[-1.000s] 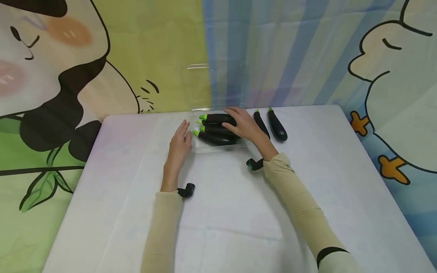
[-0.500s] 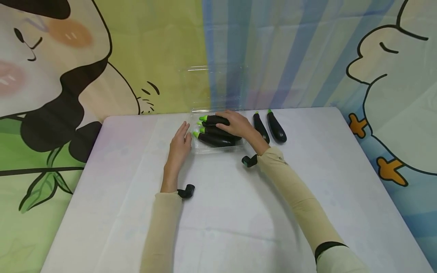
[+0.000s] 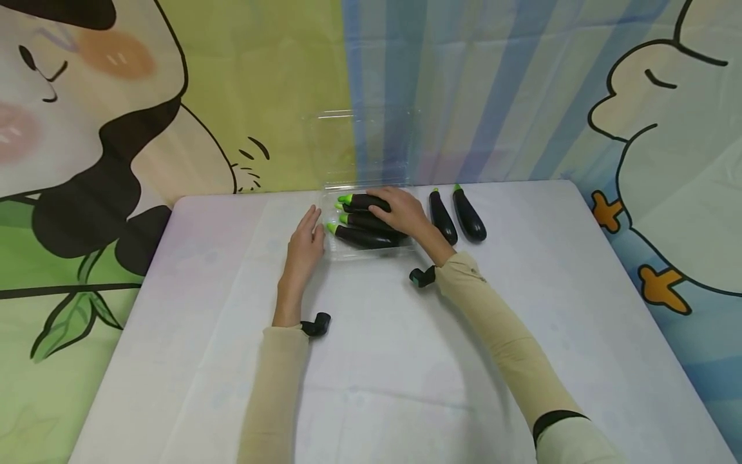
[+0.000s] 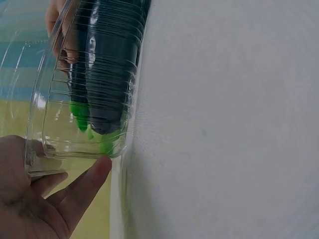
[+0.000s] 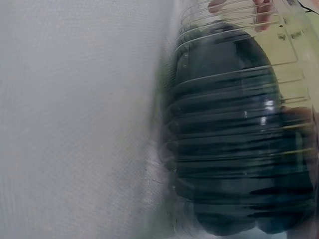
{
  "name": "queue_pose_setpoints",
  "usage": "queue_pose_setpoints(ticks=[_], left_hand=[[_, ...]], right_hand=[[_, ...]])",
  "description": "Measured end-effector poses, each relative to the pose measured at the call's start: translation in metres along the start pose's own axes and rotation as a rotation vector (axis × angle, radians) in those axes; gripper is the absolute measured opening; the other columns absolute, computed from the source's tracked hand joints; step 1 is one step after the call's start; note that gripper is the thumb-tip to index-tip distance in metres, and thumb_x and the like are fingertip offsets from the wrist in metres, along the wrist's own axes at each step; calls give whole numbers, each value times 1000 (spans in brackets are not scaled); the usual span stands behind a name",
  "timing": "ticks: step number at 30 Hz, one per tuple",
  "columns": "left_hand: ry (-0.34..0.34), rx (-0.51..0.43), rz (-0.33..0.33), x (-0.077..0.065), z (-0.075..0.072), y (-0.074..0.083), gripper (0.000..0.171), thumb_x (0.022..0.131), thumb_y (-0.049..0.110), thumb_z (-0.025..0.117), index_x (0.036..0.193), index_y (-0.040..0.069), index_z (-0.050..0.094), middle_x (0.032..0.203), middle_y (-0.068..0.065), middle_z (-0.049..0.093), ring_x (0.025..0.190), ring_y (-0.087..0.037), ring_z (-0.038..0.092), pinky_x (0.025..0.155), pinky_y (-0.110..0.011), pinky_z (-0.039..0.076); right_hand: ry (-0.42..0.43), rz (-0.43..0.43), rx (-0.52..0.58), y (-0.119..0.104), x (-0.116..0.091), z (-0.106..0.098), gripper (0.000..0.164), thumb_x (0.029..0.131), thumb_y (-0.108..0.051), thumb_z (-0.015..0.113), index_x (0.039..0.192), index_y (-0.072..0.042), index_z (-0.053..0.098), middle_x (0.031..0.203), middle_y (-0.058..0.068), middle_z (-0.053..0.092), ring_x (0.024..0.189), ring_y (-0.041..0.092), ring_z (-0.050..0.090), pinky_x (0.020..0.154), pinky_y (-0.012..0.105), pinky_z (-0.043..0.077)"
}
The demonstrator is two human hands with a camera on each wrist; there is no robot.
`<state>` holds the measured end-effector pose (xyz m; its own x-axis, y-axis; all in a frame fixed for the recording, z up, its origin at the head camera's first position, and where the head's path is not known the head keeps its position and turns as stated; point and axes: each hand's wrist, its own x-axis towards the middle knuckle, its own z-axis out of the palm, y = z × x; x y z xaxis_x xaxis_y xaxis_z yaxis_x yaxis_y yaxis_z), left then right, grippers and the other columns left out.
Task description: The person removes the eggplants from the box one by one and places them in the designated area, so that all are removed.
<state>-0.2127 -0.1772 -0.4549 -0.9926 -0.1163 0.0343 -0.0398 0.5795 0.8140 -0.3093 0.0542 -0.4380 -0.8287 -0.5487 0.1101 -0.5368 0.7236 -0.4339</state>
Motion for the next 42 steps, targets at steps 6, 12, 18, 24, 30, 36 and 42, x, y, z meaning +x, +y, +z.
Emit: queue_pose_setpoints(ticks=[6, 12, 18, 24, 30, 36, 42], left_hand=[[9, -4, -2, 1, 1, 0, 47, 104, 21, 40, 149, 11, 38, 161, 1, 28, 136, -24, 47, 102, -42, 49], [13, 4, -12, 0, 0, 0, 47, 104, 23, 39, 150, 13, 37, 161, 3, 27, 146, -22, 31, 113, -44, 40], [1, 5, -12, -3, -2, -2, 48, 104, 20, 39, 150, 10, 36, 161, 0, 26, 140, -26, 42, 104, -45, 47], [-1, 4, -23, -6, -2, -2, 48, 104, 21, 39, 150, 10, 37, 161, 2, 26, 143, -24, 38, 107, -44, 46], [-5, 23, -17, -8, -3, -4, 48, 104, 21, 40, 150, 9, 37, 161, 0, 26, 146, -25, 32, 113, -43, 40], [-2, 23, 9, -2, -1, 0, 47, 103, 21, 39, 149, 9, 37, 161, -1, 27, 146, -24, 32, 112, -43, 41], [-8, 14, -6, -1, 0, 3, 48, 104, 21, 39, 150, 10, 36, 162, 1, 25, 146, -24, 32, 111, -43, 42]], right_hand=[[10, 1, -11, 1, 0, 0, 48, 99, -42, 52, 143, -25, 49, 141, 8, 54, 128, 29, 53, 103, 51, 46], [26, -28, -2, 0, 1, 2, 48, 98, -39, 54, 142, -22, 50, 140, 9, 55, 127, 30, 54, 104, 50, 46], [63, -57, 22, -3, -4, 2, 48, 97, -36, 57, 142, -19, 51, 142, 9, 55, 130, 30, 52, 107, 50, 44], [208, -58, 31, -8, -20, -4, 49, 94, -35, 62, 139, -17, 54, 138, 10, 58, 122, 31, 58, 94, 48, 52], [326, -62, 95, -11, -45, -17, 47, 91, -32, 67, 135, -16, 59, 130, 11, 62, 111, 30, 63, 86, 47, 54], [416, -65, 88, -12, -70, -27, 44, 89, -32, 69, 130, -17, 63, 121, 12, 64, 102, 29, 64, 80, 46, 54], [450, -95, 101, -18, -87, -28, 44, 88, -27, 72, 129, -14, 64, 118, 13, 64, 98, 28, 64, 77, 43, 54]])
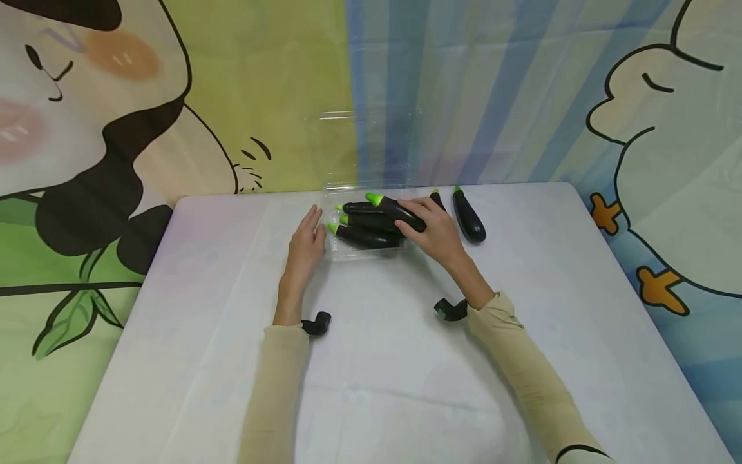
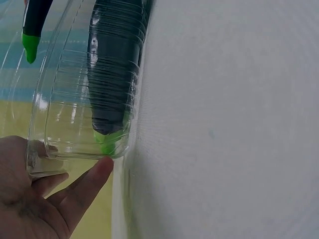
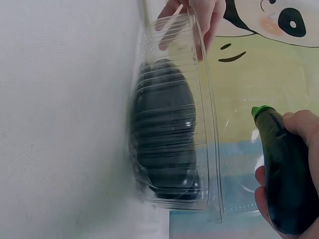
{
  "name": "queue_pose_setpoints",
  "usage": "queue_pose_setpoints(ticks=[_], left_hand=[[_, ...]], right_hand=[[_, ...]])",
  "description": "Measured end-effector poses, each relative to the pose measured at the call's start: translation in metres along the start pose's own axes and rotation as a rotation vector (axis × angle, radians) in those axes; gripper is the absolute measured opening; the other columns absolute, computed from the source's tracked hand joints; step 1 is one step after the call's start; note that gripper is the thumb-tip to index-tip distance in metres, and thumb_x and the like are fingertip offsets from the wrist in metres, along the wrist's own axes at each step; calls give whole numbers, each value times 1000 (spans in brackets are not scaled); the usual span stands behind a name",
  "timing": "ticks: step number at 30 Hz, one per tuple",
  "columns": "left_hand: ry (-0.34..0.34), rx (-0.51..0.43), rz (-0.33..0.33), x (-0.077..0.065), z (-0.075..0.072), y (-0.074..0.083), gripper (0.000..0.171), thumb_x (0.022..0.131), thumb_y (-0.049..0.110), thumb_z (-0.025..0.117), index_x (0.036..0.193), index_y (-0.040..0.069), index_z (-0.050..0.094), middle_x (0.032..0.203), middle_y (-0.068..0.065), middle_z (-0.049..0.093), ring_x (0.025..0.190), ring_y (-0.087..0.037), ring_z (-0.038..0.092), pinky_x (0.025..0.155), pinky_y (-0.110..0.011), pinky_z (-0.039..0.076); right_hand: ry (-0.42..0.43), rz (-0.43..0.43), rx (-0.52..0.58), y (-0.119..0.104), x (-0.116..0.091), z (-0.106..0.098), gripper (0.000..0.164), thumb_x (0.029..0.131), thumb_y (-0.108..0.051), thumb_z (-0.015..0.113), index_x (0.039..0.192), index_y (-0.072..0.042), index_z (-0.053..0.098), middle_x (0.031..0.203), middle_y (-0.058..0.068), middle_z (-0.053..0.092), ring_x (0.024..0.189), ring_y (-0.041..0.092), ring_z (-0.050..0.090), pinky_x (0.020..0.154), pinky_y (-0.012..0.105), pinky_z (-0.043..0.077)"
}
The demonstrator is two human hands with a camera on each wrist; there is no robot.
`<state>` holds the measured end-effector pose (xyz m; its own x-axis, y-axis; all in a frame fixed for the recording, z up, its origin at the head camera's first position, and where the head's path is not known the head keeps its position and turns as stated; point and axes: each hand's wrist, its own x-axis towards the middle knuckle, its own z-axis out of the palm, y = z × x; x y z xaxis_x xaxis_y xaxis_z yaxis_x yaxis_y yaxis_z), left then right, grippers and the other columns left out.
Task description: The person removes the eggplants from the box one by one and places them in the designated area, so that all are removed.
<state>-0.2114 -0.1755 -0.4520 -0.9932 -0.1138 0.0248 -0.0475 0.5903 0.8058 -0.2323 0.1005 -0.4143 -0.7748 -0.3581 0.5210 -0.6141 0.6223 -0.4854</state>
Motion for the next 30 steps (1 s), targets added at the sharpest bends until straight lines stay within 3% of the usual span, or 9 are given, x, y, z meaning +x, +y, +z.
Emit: queue_pose_setpoints(ticks=[5, 17, 23, 30], left_hand=[[2, 0, 10, 0, -1, -2, 47, 104, 20, 39, 150, 10, 36, 161, 0, 26, 147, -24, 30, 113, -43, 40], [4, -11, 20, 3, -1, -2, 47, 103, 19, 40, 149, 7, 38, 161, -3, 27, 147, -25, 30, 113, -43, 39], [4, -20, 10, 1, 0, -1, 48, 104, 21, 38, 150, 9, 36, 161, 0, 26, 142, -25, 39, 112, -43, 41], [4, -22, 4, 1, 1, -2, 48, 104, 21, 38, 150, 11, 35, 162, 1, 25, 147, -23, 31, 116, -42, 36]], right_hand=[[30, -33, 2, -3, -5, -3, 43, 87, -24, 72, 128, -12, 64, 116, 13, 63, 95, 27, 64, 72, 41, 54], [47, -21, -10, 11, -15, -12, 49, 84, -21, 75, 129, -10, 61, 119, 18, 60, 95, 32, 63, 73, 45, 54], [36, 4, -12, 17, -20, -17, 43, 90, -19, 68, 132, -11, 60, 122, 17, 61, 102, 32, 62, 79, 47, 53], [44, 30, -37, 22, -25, -24, 40, 95, -13, 58, 135, -10, 58, 125, 19, 58, 97, 34, 61, 73, 47, 52]])
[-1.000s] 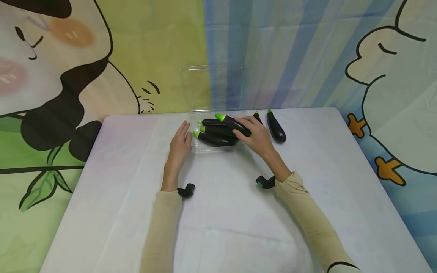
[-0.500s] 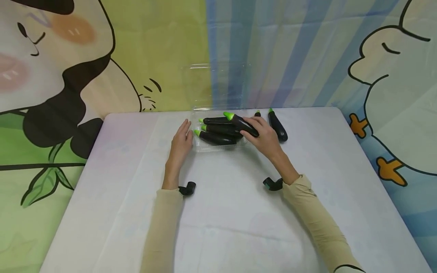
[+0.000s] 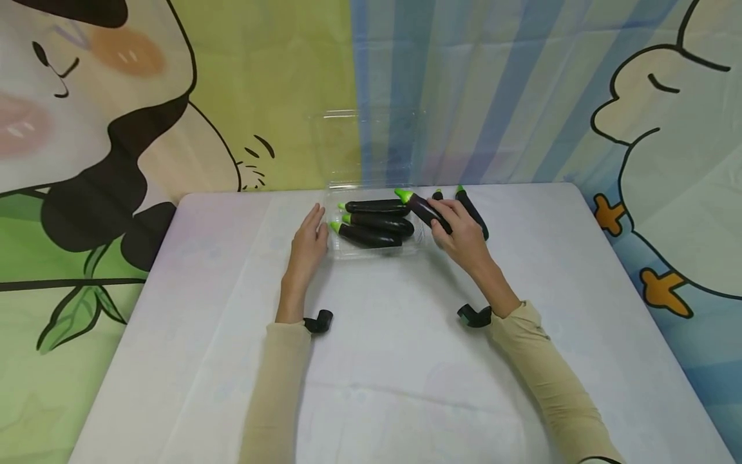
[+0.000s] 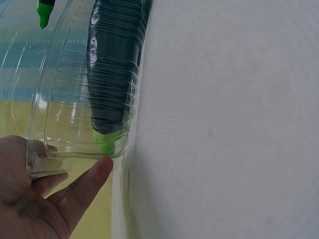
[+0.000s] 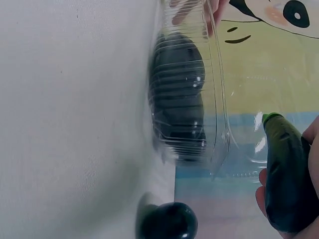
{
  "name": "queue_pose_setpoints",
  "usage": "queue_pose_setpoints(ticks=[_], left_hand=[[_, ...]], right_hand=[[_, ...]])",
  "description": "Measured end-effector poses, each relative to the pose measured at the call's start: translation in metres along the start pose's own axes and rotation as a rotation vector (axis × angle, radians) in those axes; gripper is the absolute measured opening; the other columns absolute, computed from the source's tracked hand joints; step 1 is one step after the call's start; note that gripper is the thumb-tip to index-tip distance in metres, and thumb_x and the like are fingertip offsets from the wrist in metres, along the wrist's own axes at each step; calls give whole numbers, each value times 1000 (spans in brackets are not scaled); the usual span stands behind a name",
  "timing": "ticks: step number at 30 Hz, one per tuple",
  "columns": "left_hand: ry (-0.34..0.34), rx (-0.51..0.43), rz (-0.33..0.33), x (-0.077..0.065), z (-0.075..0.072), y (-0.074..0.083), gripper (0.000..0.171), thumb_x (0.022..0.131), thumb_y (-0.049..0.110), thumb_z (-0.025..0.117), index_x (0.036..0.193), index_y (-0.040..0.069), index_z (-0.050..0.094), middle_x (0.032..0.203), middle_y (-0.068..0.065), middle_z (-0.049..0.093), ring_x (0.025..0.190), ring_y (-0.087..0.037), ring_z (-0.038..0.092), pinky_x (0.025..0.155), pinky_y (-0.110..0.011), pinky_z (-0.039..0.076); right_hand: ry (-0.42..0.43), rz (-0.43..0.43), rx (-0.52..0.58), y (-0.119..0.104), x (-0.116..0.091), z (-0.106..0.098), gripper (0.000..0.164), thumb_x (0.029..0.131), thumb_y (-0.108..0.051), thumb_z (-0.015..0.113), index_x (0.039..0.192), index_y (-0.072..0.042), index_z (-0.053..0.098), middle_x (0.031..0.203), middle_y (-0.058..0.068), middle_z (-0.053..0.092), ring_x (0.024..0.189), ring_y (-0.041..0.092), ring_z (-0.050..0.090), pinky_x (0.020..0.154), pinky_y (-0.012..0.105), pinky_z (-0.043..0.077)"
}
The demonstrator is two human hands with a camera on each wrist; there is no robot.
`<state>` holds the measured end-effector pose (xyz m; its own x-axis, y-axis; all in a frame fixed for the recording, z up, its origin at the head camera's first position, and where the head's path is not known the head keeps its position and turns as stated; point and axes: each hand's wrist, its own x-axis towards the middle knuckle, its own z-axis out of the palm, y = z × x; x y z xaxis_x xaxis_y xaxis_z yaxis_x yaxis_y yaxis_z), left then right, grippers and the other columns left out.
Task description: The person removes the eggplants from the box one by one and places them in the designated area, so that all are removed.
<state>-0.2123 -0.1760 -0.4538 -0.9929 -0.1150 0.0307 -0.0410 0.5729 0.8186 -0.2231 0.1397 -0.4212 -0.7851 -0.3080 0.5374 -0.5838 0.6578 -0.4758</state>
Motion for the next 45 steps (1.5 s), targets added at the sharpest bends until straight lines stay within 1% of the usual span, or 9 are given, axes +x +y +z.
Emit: queue_pose_setpoints(ticks=[5, 10, 18, 22, 27, 32, 36, 39, 45], left_hand=[[9, 3, 5, 1, -1, 0, 48, 103, 20, 39, 150, 10, 37, 161, -1, 27, 147, -23, 30, 115, -43, 37], [10, 2, -2, 1, 0, 0, 48, 103, 21, 40, 149, 10, 37, 161, -1, 27, 146, -23, 31, 114, -43, 38], [-2, -5, -8, -1, 0, -1, 48, 104, 22, 39, 150, 12, 36, 161, 2, 26, 144, -23, 36, 113, -42, 40], [2, -6, -10, -1, 0, -1, 48, 103, 21, 39, 150, 12, 37, 161, 1, 26, 142, -24, 38, 111, -42, 42], [4, -4, -6, 0, 0, -1, 48, 103, 22, 39, 150, 11, 37, 161, 0, 27, 144, -24, 36, 114, -42, 39], [1, 0, -10, 0, -1, 0, 48, 103, 23, 39, 150, 13, 37, 161, 2, 26, 145, -23, 34, 115, -42, 37], [3, 5, -7, 0, -2, 0, 48, 103, 24, 39, 150, 13, 37, 161, 3, 26, 145, -23, 33, 115, -42, 37], [5, 9, -4, 1, -1, 0, 48, 104, 24, 38, 150, 13, 37, 161, 3, 26, 145, -23, 34, 115, -42, 38], [2, 1, -10, 1, 0, -2, 48, 103, 24, 39, 150, 12, 37, 161, 2, 26, 142, -24, 40, 110, -42, 43]], right_hand=[[0, 34, 2, 3, -1, -4, 41, 96, -14, 56, 137, -10, 56, 127, 19, 57, 103, 34, 60, 77, 50, 51], [15, 58, 35, 7, -3, -7, 41, 94, -14, 58, 135, -9, 58, 127, 20, 57, 106, 35, 58, 82, 52, 51], [56, 107, 100, 11, -10, -9, 46, 89, -10, 66, 134, -7, 57, 126, 22, 56, 102, 38, 58, 79, 52, 51], [90, 141, 112, 14, -12, -10, 47, 87, -9, 68, 132, -2, 58, 127, 25, 53, 108, 40, 56, 86, 52, 49], [126, 217, 143, 18, -13, -14, 49, 83, -7, 72, 128, 6, 59, 129, 28, 50, 115, 42, 52, 92, 53, 47], [143, 265, 135, 23, -15, -16, 47, 82, -9, 73, 126, 4, 61, 125, 27, 55, 111, 41, 54, 89, 49, 46], [144, 276, 115, 25, -17, -16, 47, 84, -13, 72, 127, -2, 61, 118, 26, 61, 99, 38, 57, 77, 40, 42], [138, 298, 116, 26, -18, -18, 47, 85, -16, 71, 129, -4, 61, 116, 24, 63, 93, 36, 57, 72, 37, 40], [147, 352, 92, 32, -24, -22, 47, 85, -16, 70, 129, -3, 59, 120, 24, 60, 102, 36, 56, 78, 40, 41]])
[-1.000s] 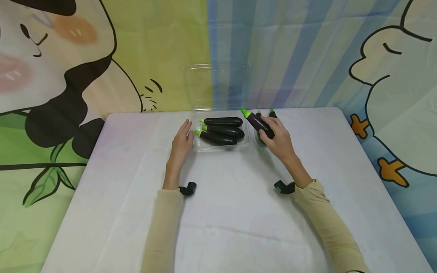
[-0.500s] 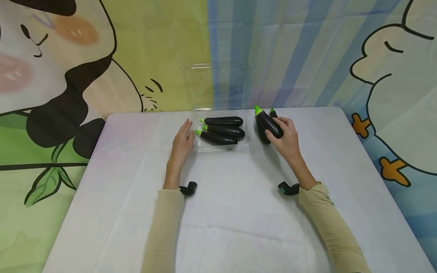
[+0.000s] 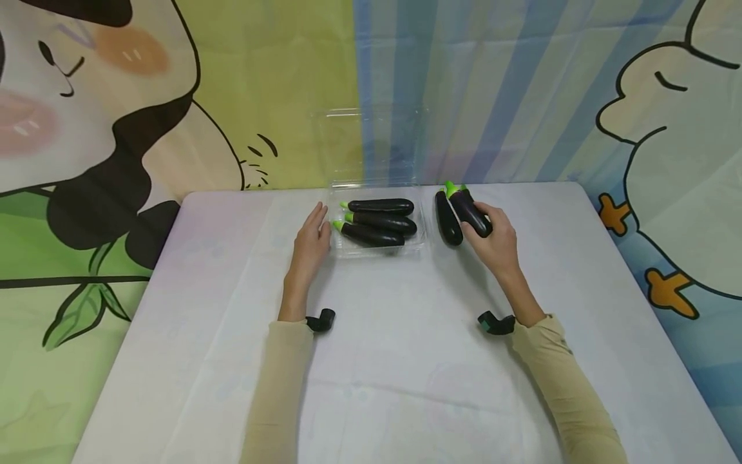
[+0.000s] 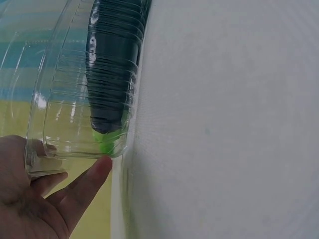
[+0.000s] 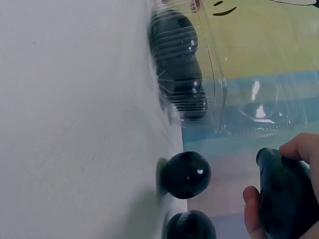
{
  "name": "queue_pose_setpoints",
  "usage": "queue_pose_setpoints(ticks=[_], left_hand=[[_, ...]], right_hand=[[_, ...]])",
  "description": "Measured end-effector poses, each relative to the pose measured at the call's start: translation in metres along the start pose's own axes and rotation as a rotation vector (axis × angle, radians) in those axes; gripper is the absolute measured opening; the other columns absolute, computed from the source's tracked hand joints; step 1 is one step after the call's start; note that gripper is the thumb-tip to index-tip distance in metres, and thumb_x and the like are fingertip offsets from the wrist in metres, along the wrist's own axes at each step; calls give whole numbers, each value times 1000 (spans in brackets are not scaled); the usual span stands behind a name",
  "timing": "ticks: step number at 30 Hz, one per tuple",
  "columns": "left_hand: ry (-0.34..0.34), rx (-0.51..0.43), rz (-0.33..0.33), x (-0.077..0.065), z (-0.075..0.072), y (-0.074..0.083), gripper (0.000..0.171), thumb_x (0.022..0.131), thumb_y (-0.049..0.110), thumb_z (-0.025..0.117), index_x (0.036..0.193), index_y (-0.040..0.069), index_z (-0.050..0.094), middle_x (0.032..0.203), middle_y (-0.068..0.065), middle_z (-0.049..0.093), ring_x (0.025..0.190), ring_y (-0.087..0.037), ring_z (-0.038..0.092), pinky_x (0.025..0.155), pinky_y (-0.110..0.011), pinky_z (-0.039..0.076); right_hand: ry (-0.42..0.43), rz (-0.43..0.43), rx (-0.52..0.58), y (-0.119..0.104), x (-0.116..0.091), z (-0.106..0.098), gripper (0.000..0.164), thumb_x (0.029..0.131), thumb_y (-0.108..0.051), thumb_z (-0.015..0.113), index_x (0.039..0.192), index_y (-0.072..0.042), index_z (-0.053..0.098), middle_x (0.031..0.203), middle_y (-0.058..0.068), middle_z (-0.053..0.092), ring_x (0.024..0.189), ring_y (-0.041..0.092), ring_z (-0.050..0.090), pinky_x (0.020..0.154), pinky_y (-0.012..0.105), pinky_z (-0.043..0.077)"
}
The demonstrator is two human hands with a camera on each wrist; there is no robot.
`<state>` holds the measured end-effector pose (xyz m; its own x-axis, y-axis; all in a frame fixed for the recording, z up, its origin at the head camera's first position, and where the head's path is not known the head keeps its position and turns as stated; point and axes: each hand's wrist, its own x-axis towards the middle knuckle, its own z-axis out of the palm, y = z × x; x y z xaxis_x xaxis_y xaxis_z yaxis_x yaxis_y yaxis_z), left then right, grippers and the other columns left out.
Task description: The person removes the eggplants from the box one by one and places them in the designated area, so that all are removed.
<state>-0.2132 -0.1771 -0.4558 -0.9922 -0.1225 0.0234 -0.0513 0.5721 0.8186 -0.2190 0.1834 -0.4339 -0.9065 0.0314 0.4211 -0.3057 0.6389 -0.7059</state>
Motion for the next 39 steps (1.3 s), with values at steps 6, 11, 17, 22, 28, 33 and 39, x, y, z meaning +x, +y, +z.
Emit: queue_pose_setpoints(ticks=[6, 11, 17, 22, 28, 33, 39], left_hand=[[1, -4, 1, -2, 0, 1, 48, 103, 23, 40, 150, 12, 36, 161, 3, 26, 147, -22, 30, 117, -43, 34], [2, -5, 8, -1, -1, 2, 48, 104, 22, 39, 150, 10, 37, 161, 0, 27, 144, -24, 36, 114, -43, 39], [3, 5, 15, -1, -1, 2, 47, 104, 21, 39, 150, 10, 37, 161, 0, 27, 144, -23, 35, 115, -42, 38], [-5, 4, 6, -1, -1, 2, 48, 104, 21, 39, 150, 11, 36, 161, 2, 26, 145, -23, 34, 115, -42, 38], [-12, 3, -2, -1, 0, 2, 48, 104, 24, 38, 151, 12, 35, 162, 3, 25, 147, -22, 30, 116, -42, 36], [-8, 9, -2, -1, 0, 3, 48, 104, 24, 38, 151, 13, 35, 162, 4, 25, 148, -21, 27, 117, -41, 35], [-12, 9, -4, -1, 0, 3, 48, 104, 24, 38, 151, 12, 35, 162, 3, 25, 148, -21, 28, 116, -41, 37]], right_hand=[[26, 82, -27, 7, -1, -9, 51, 85, -18, 66, 133, -2, 55, 122, 27, 55, 105, 41, 53, 85, 51, 42], [19, 191, -52, 12, -1, -17, 54, 90, -22, 56, 141, -7, 48, 128, 28, 48, 104, 40, 50, 82, 46, 39], [19, 210, -66, 20, 1, -21, 56, 93, -25, 55, 144, -5, 45, 128, 28, 46, 100, 38, 49, 76, 41, 37], [17, 230, -97, 41, 8, -20, 57, 93, -24, 58, 144, -4, 45, 129, 30, 44, 104, 41, 49, 84, 49, 40], [-70, 268, -141, 61, 27, -21, 58, 95, -22, 53, 146, 3, 38, 137, 35, 41, 118, 49, 47, 98, 59, 39], [-199, 242, -184, 75, 42, -20, 59, 97, -20, 52, 145, 10, 34, 141, 38, 42, 128, 51, 43, 106, 60, 37], [-267, 258, -179, 87, 48, -18, 62, 98, -21, 49, 148, 9, 28, 147, 36, 36, 133, 51, 38, 110, 60, 33]])
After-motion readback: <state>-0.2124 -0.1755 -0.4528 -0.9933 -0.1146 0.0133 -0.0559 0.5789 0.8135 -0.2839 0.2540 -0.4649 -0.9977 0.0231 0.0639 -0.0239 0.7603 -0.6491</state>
